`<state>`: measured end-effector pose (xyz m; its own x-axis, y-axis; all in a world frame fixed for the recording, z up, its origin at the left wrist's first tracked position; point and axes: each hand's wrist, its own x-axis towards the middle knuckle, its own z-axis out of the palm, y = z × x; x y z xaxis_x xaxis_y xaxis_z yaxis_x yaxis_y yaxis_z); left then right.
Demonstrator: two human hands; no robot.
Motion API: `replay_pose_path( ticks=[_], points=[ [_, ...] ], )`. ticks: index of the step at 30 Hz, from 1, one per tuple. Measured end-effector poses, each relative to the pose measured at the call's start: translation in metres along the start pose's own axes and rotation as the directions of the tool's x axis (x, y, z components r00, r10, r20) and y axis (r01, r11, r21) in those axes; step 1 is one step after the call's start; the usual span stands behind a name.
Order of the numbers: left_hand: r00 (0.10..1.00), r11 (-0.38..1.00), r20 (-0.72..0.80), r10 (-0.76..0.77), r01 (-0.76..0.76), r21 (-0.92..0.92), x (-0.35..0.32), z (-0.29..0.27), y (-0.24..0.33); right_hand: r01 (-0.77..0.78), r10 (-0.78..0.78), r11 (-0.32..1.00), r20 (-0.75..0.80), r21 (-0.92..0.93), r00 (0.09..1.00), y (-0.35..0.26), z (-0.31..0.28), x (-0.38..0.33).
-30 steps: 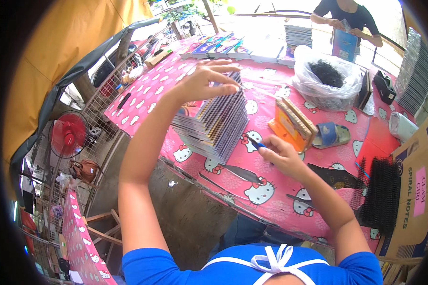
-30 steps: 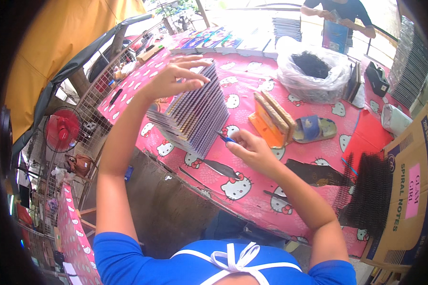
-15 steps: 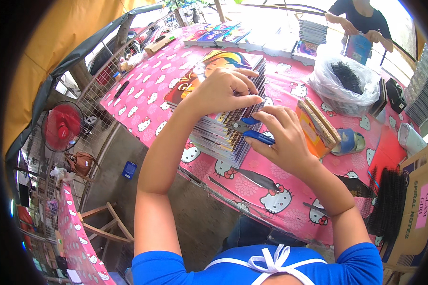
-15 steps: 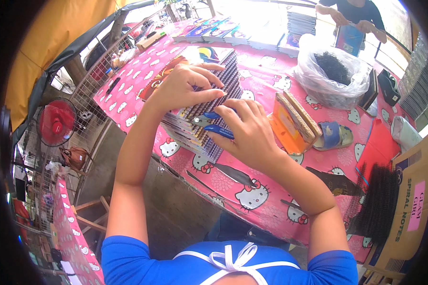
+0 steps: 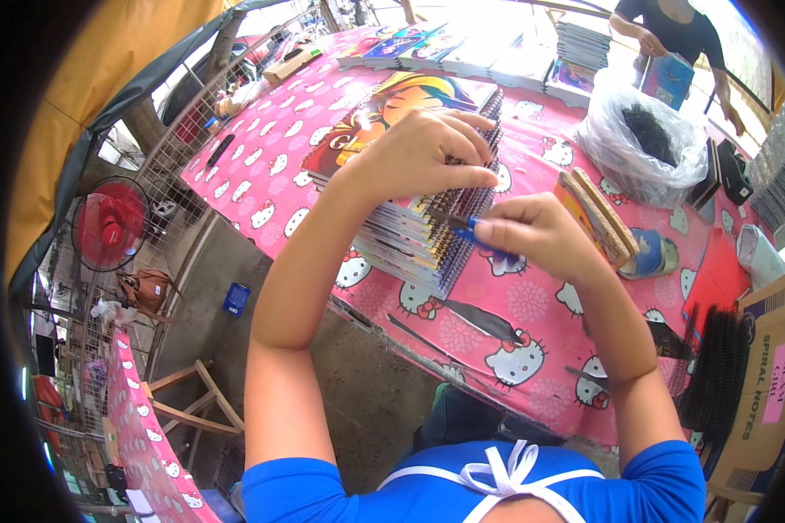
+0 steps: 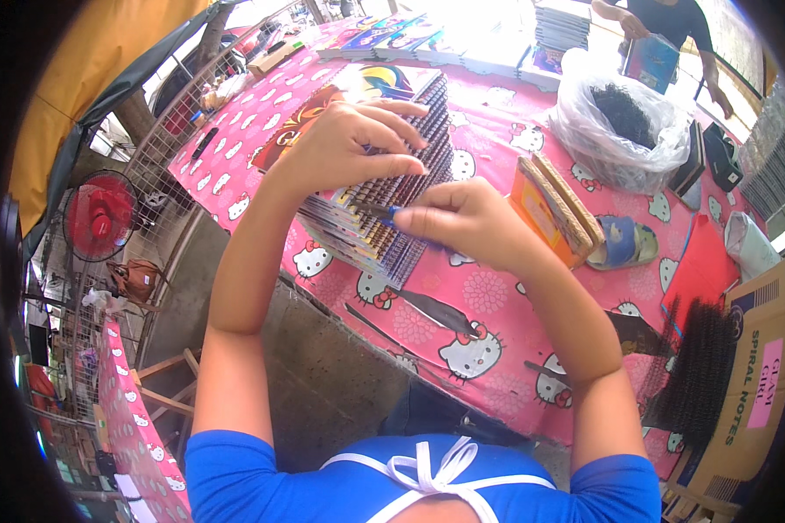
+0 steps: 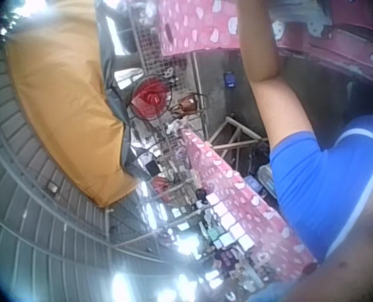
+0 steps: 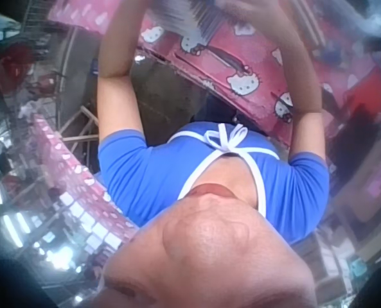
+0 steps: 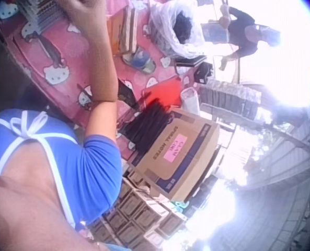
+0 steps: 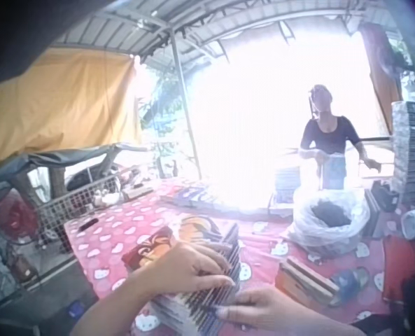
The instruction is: The person uses a blue tool to trim plastic spiral bindings on a stack of notebooks and then places the finished notebooks into a cardboard box.
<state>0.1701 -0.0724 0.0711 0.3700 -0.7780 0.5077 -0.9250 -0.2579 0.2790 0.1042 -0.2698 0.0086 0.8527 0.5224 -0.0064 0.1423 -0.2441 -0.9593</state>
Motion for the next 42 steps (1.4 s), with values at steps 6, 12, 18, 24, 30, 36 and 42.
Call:
replay_pose_path(
  ticks=[6,12,18,24,30,36,42],
  points=[
    [0.979,0.994,0.202,-0.012,-0.010,0.112,0.000,-0.007,0.004,0.169,-0.168,0.986,-0.129,-0.002,0.977,0.008,0.014,-0.009],
    [0.989,0.996,0.150,-0.018,0.004,0.095,-0.001,-0.002,0.000,0.422,-0.590,0.757,-0.246,-0.498,0.769,0.014,0.021,-0.006],
    [0.979,0.993,0.203,0.005,-0.029,0.112,0.002,0.000,0.002,-0.331,0.183,0.732,0.297,0.595,0.937,0.016,0.003,-0.001],
    [0.954,0.989,0.290,-0.072,0.030,0.147,0.006,-0.006,0.006,0.470,-0.671,0.690,-0.242,-0.550,0.701,0.027,0.018,-0.012],
    [0.955,0.991,0.281,-0.096,0.065,0.119,0.005,-0.007,0.008,0.301,-0.323,0.942,-0.161,-0.151,0.932,0.028,0.015,0.000],
    [0.950,0.989,0.308,-0.047,0.002,0.145,0.006,-0.002,0.008,0.002,-0.005,0.989,0.014,0.146,1.000,0.030,0.014,-0.001],
    [0.913,0.986,0.381,-0.144,0.101,0.132,0.009,-0.006,0.013,0.464,-0.731,0.596,-0.202,-0.656,0.652,0.032,0.021,-0.010]
  ],
)
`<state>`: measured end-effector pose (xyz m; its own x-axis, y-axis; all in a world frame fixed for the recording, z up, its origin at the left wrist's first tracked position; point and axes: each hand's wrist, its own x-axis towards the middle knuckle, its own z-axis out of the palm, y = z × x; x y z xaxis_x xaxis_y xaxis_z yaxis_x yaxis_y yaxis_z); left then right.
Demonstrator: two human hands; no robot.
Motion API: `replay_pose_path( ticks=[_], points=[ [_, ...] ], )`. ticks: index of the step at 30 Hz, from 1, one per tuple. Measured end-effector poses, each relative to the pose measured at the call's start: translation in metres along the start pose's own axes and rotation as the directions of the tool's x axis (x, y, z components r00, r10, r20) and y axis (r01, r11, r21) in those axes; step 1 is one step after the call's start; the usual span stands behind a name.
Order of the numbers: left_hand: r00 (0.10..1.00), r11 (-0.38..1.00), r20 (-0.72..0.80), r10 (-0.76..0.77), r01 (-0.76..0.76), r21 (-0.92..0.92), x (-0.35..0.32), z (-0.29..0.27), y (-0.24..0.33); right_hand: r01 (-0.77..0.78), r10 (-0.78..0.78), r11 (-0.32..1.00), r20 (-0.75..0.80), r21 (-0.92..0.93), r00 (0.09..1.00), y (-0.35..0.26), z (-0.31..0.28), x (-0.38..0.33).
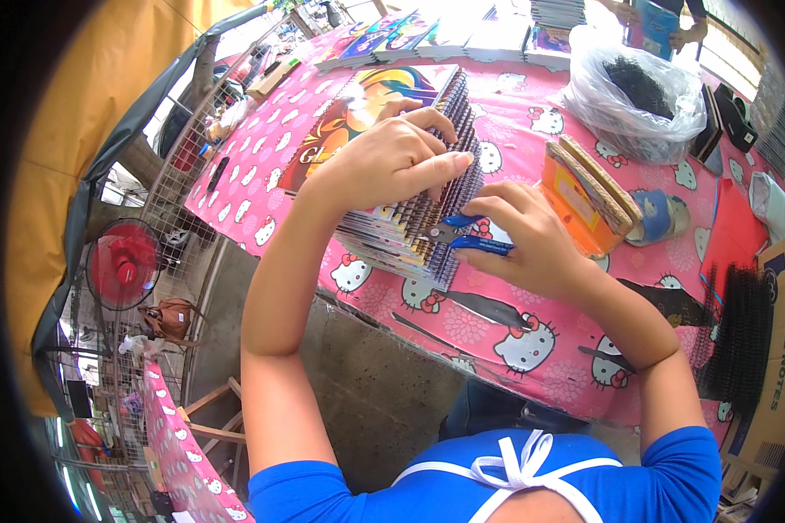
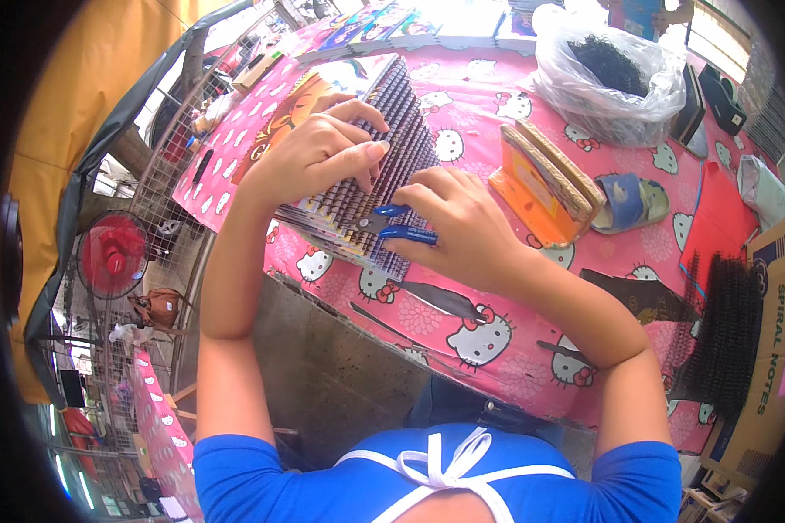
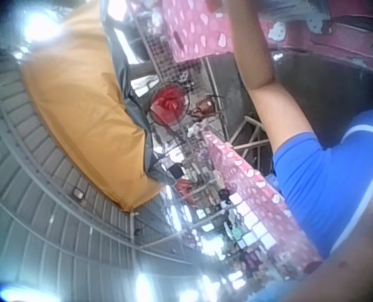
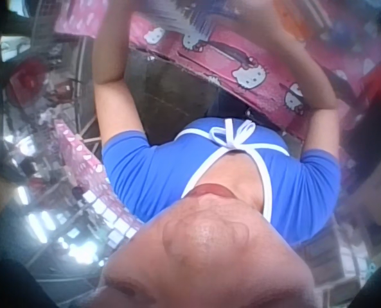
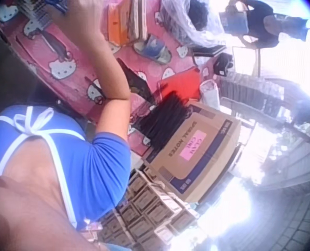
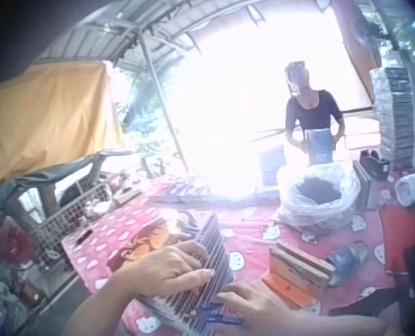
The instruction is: The person uses a blue tool to trim plastic spiral bindings on a stack of notebooks and then places the finished notebooks into a cardboard box.
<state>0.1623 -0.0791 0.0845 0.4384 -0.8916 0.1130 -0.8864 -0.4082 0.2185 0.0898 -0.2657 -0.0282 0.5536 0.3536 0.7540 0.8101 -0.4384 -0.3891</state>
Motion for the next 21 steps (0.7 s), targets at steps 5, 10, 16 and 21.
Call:
replay_pose_path(
  ticks=[5,10,16,21],
  points=[
    [1.000,1.000,0.002,0.023,-0.023,0.014,0.003,0.001,0.000,-0.462,0.338,0.811,0.357,0.359,0.871,0.008,-0.001,0.008],
    [0.994,0.992,0.069,0.089,-0.095,0.089,0.001,0.002,-0.006,-0.787,0.474,0.468,0.638,0.401,0.607,0.005,-0.008,0.012],
    [0.991,0.984,0.127,0.030,-0.052,0.170,0.005,-0.002,-0.001,-0.081,0.077,0.996,0.095,0.040,0.992,0.001,-0.003,-0.011],
    [0.994,0.984,0.105,0.040,-0.057,0.169,0.006,0.000,-0.002,-0.426,0.326,0.849,0.326,0.312,0.888,0.009,0.003,-0.002]
  ],
)
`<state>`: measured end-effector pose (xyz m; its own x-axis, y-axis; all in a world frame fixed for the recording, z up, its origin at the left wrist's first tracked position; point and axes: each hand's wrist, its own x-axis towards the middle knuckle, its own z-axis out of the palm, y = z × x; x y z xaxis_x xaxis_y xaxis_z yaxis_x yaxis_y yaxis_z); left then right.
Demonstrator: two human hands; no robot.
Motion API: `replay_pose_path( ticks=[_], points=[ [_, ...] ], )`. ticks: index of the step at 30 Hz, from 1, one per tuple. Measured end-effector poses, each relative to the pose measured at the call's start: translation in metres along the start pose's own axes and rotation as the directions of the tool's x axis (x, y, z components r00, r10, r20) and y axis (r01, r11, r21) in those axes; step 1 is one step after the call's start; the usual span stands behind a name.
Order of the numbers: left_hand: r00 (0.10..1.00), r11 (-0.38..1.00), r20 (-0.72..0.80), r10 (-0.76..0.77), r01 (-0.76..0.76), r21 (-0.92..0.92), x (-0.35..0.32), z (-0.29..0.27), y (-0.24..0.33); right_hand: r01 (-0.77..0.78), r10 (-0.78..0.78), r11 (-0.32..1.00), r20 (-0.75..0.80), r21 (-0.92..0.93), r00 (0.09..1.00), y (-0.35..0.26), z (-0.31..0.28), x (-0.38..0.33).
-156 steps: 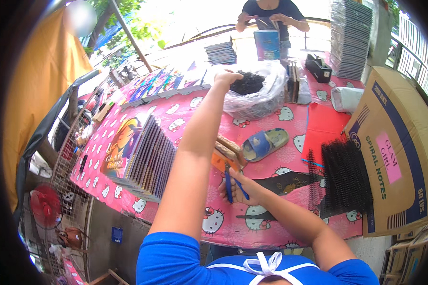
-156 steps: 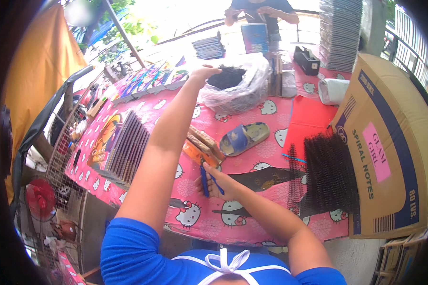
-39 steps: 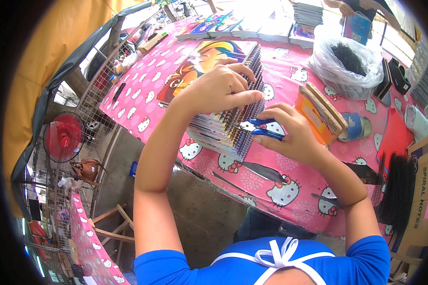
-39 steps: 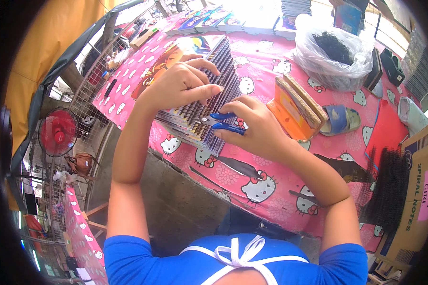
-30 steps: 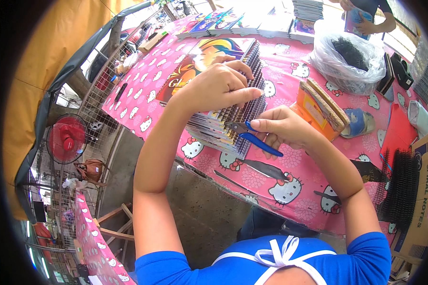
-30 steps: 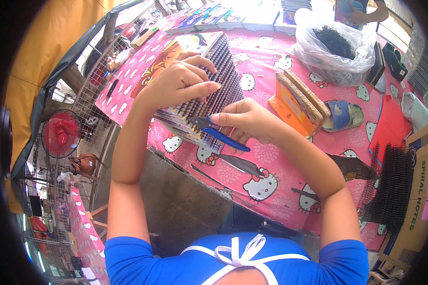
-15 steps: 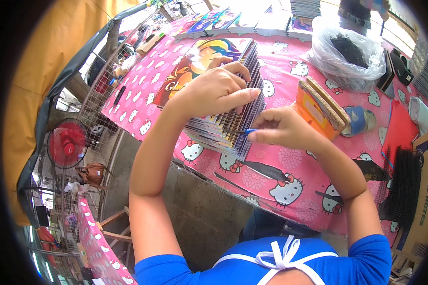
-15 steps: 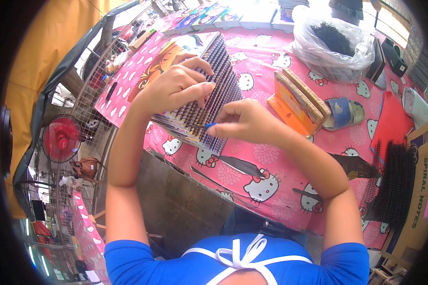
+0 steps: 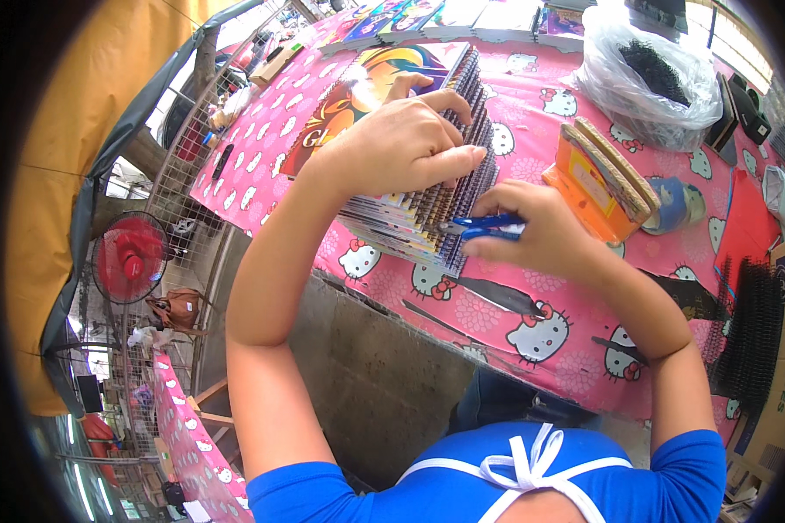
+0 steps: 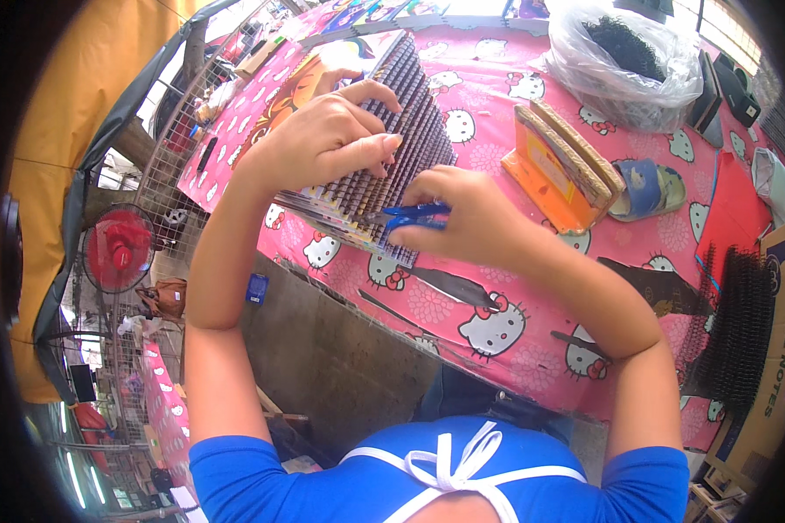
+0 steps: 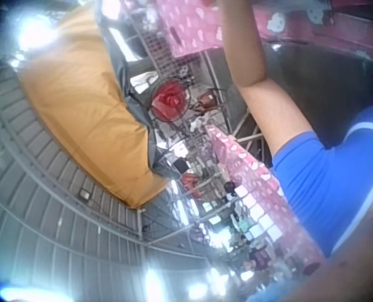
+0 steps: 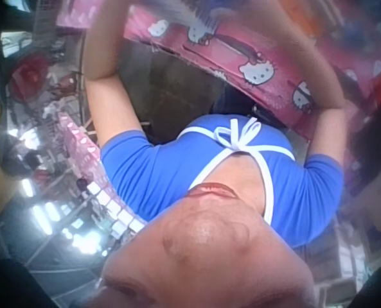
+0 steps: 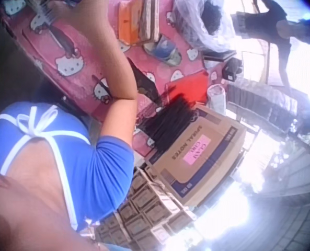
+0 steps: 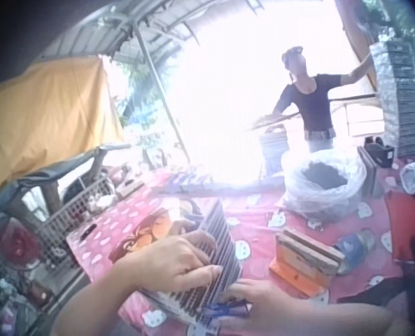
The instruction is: The person uses a blue tool to trim plastic spiral bindings on a stack of notebooks and then places the finished notebooks into a cardboard box.
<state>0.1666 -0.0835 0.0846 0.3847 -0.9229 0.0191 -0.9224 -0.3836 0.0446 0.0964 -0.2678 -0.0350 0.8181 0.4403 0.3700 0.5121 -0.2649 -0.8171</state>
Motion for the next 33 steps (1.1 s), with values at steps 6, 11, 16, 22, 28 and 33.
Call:
replay_pose_path(
  ticks=[6,11,16,22,28,33],
  points=[
    [1.000,1.000,0.011,0.004,-0.004,0.020,-0.001,0.003,-0.001,-0.473,0.372,0.807,0.317,0.354,0.872,0.003,-0.007,0.004],
    [0.997,0.997,-0.029,0.066,-0.065,0.036,-0.002,0.004,-0.003,0.238,-0.295,0.916,-0.140,-0.323,0.945,0.002,0.007,-0.017],
    [0.999,0.999,-0.010,0.032,-0.032,0.026,0.000,0.001,-0.002,0.302,-0.379,0.885,-0.171,-0.353,0.910,0.007,0.013,-0.008],
    [1.000,0.999,-0.019,0.023,-0.023,0.038,-0.001,0.002,0.000,-0.707,0.500,0.587,0.509,0.396,0.700,0.002,-0.010,0.009],
    [0.999,1.000,-0.045,0.024,-0.024,-0.001,-0.001,0.002,0.001,0.259,-0.300,0.918,-0.099,-0.299,0.949,0.007,0.007,-0.017],
    [0.996,1.000,-0.087,0.020,-0.022,-0.023,0.001,0.004,0.001,0.354,-0.477,0.804,-0.163,-0.478,0.864,0.010,0.013,-0.009]
  ],
)
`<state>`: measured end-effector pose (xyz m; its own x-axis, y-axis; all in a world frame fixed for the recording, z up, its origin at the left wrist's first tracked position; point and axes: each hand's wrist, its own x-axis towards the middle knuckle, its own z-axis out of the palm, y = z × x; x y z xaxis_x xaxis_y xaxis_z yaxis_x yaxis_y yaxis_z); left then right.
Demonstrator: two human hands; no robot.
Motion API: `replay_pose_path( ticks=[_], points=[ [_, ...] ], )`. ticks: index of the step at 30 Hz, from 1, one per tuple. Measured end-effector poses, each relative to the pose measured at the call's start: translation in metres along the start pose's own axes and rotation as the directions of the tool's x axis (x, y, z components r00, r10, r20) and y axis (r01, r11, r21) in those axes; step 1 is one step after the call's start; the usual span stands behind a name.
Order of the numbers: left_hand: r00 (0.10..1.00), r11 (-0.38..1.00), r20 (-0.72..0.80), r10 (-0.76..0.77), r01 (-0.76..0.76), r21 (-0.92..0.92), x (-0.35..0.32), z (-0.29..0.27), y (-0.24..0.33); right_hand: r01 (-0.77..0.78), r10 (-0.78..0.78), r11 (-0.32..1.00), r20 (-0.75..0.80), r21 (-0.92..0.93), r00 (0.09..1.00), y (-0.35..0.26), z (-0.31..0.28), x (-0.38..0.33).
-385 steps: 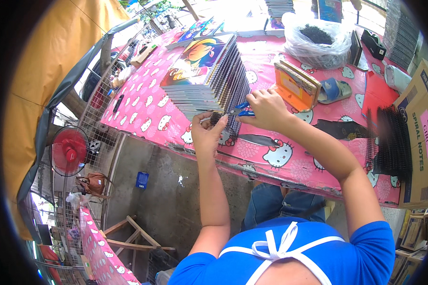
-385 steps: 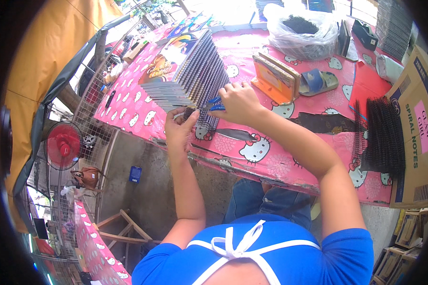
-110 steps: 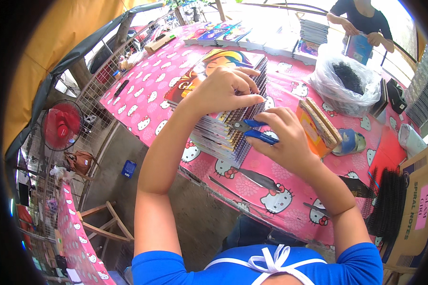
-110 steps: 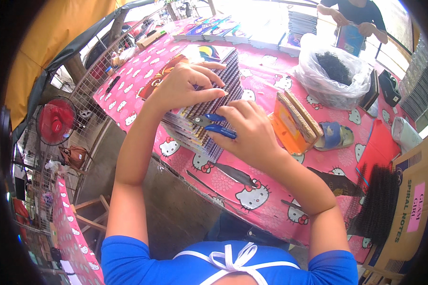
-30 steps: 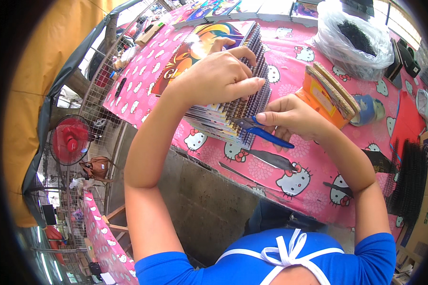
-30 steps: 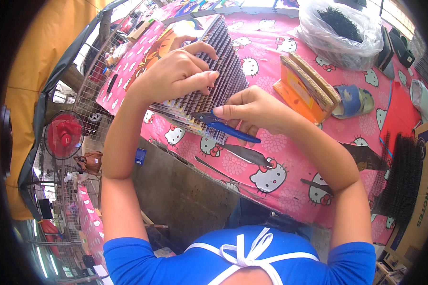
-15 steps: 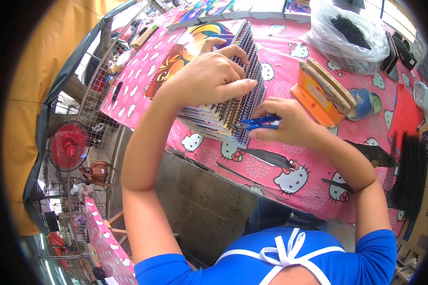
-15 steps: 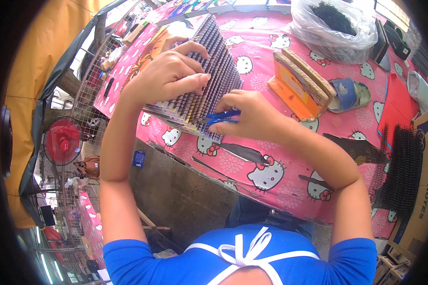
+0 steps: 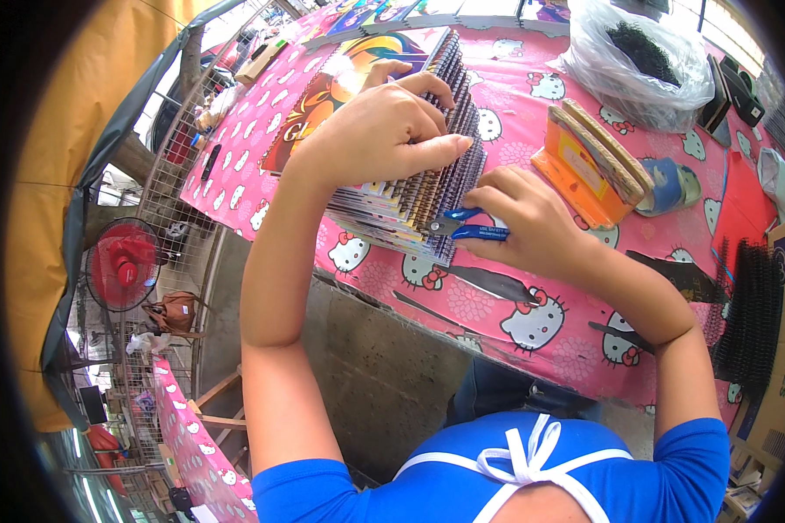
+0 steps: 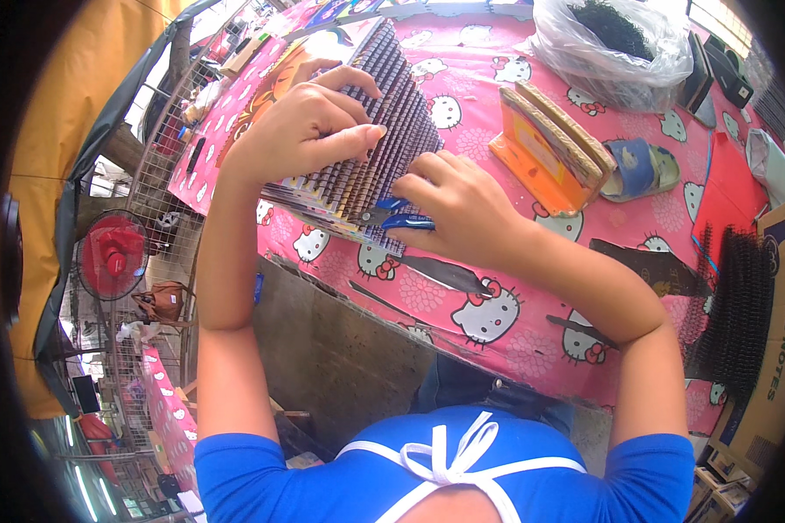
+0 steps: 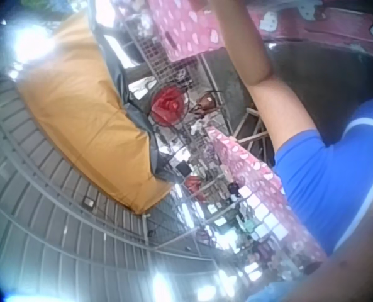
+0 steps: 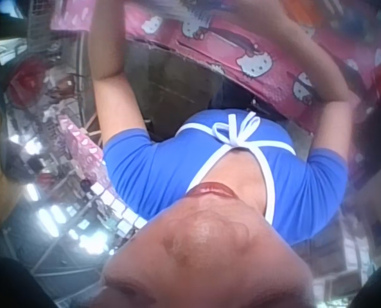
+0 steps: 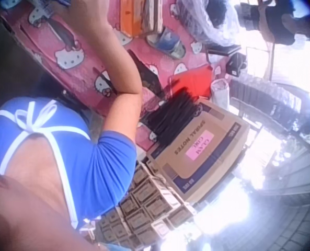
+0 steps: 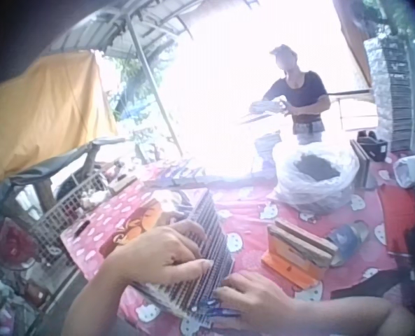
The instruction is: The person uses a blue tool to trim plastic spiral bindings on a stack of notebooks and then places the finished notebooks into a cardboard box.
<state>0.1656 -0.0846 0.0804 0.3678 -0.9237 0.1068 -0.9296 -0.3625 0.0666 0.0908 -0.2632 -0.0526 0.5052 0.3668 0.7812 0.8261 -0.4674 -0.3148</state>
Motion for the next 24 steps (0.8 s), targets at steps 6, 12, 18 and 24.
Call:
replay_pose_path(
  ticks=[6,12,18,24],
  points=[
    [1.000,1.000,0.013,-0.018,0.018,0.003,-0.004,0.000,0.001,-0.898,0.480,0.322,0.766,0.300,0.428,0.011,-0.009,0.016],
    [1.000,1.000,0.025,-0.011,0.011,0.001,-0.004,-0.002,-0.001,-0.117,0.091,0.986,0.208,0.118,0.974,0.004,-0.006,-0.015],
    [1.000,1.000,0.009,-0.007,0.007,0.001,-0.001,-0.001,-0.001,-0.038,0.031,0.997,0.092,0.069,0.995,0.010,0.006,-0.013],
    [1.000,1.000,-0.010,-0.007,0.007,-0.016,-0.004,0.000,-0.002,-0.907,0.410,0.244,0.812,0.342,0.416,0.017,-0.008,0.005]
  ],
)
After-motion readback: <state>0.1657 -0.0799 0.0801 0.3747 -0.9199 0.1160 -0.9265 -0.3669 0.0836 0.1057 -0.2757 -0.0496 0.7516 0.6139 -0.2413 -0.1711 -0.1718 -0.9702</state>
